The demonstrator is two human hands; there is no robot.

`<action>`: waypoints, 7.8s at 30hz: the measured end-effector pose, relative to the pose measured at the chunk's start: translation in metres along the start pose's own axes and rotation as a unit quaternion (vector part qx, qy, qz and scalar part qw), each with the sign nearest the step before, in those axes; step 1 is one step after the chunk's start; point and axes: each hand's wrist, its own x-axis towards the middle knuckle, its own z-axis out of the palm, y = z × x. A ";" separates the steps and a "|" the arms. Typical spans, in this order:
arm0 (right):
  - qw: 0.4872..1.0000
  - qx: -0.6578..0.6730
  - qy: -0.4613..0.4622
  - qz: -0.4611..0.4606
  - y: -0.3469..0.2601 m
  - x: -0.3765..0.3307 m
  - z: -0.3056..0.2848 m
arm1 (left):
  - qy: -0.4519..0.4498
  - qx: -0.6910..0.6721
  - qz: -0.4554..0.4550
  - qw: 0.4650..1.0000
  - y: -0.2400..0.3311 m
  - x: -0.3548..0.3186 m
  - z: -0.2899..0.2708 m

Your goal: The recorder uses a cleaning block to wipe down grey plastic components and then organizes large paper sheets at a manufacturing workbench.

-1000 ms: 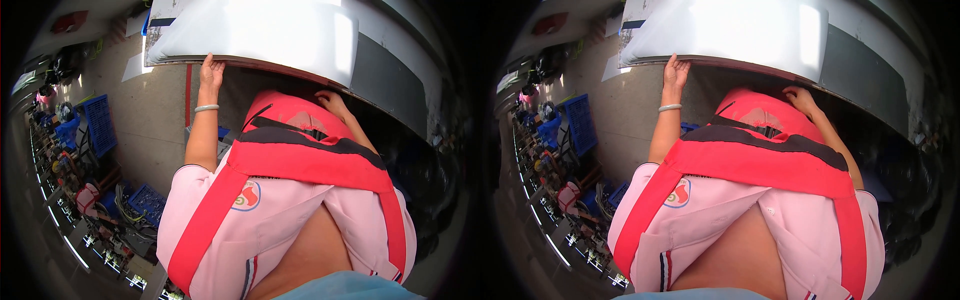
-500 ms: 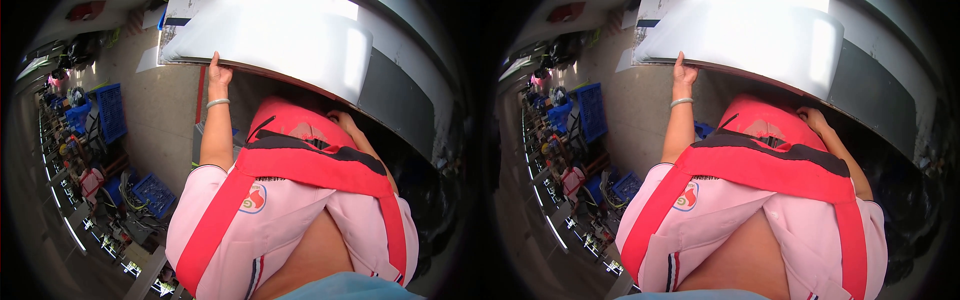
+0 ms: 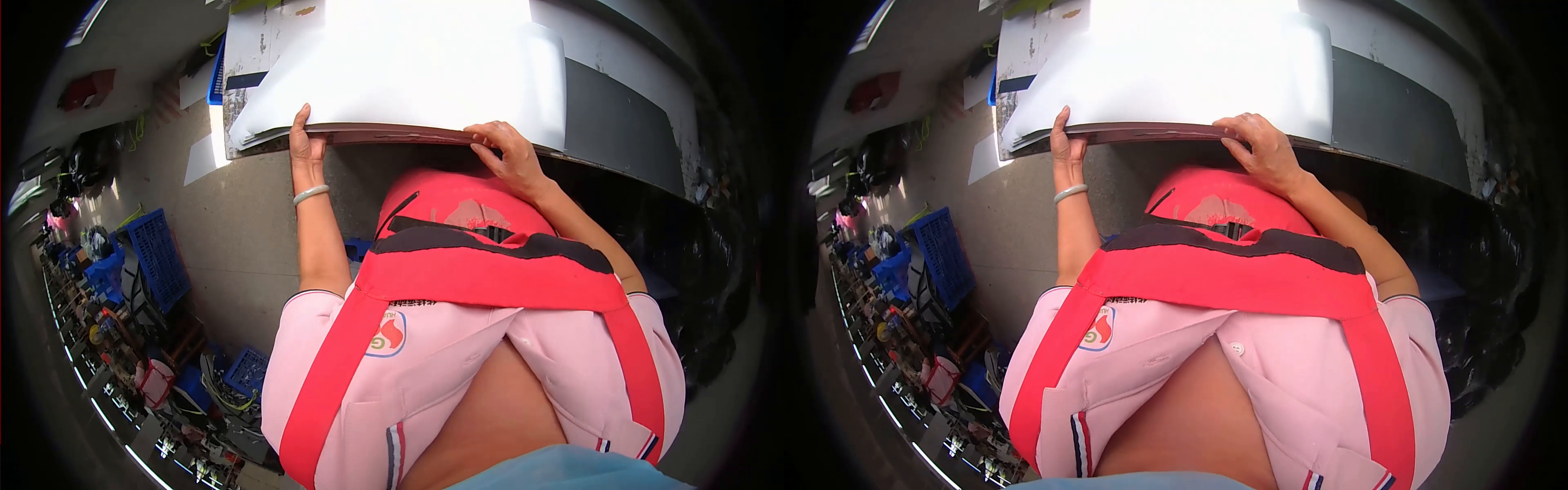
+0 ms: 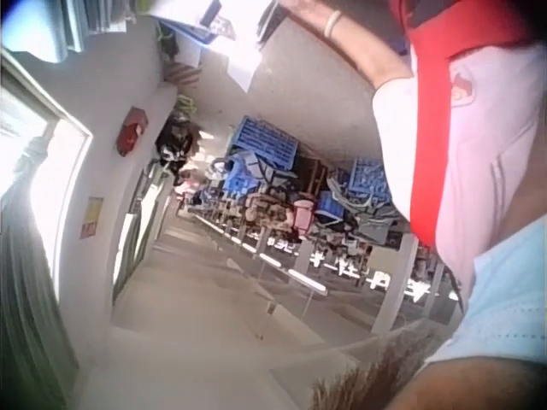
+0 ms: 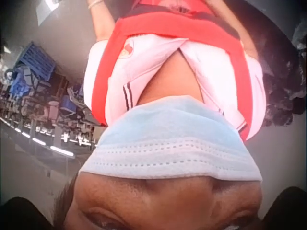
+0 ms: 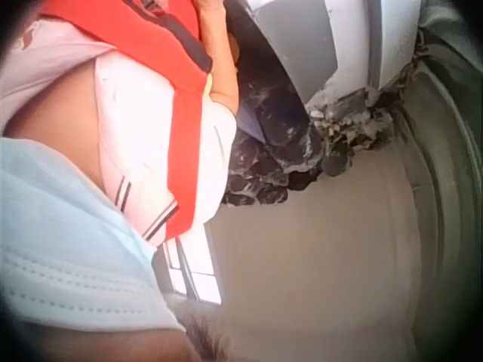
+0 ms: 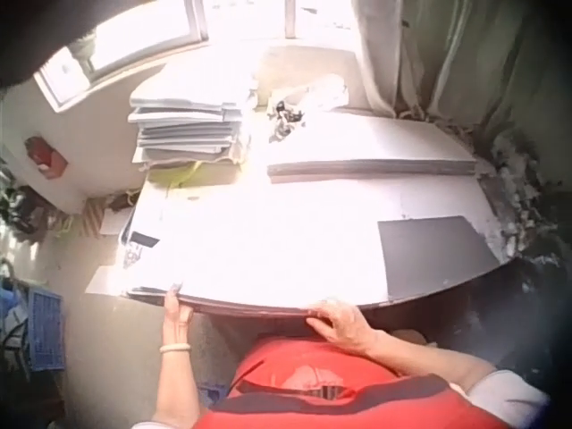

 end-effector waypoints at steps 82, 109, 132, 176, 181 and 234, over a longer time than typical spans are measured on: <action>0.799 0.191 0.547 0.160 0.315 -0.104 -0.283 | -0.444 0.492 0.148 0.734 -0.152 -0.149 0.261; 0.944 -0.222 -0.157 -0.189 0.038 0.159 0.001 | -0.195 0.625 -0.142 0.742 -0.058 -0.012 0.097; 0.867 -0.192 -0.458 -0.033 0.029 0.222 0.024 | -0.077 -0.093 -0.122 0.985 -0.180 -0.088 0.093; 0.482 0.523 0.684 0.164 0.537 -0.249 -0.437 | 0.005 0.022 -0.227 0.974 -0.160 -0.056 0.093; 0.798 -0.243 0.336 0.437 0.570 -0.224 -0.415 | 0.044 0.019 -0.214 0.976 -0.163 -0.063 0.097; 0.900 -0.134 -0.085 0.406 0.359 -0.112 -0.359 | 0.074 0.037 -0.172 0.982 -0.159 -0.076 0.102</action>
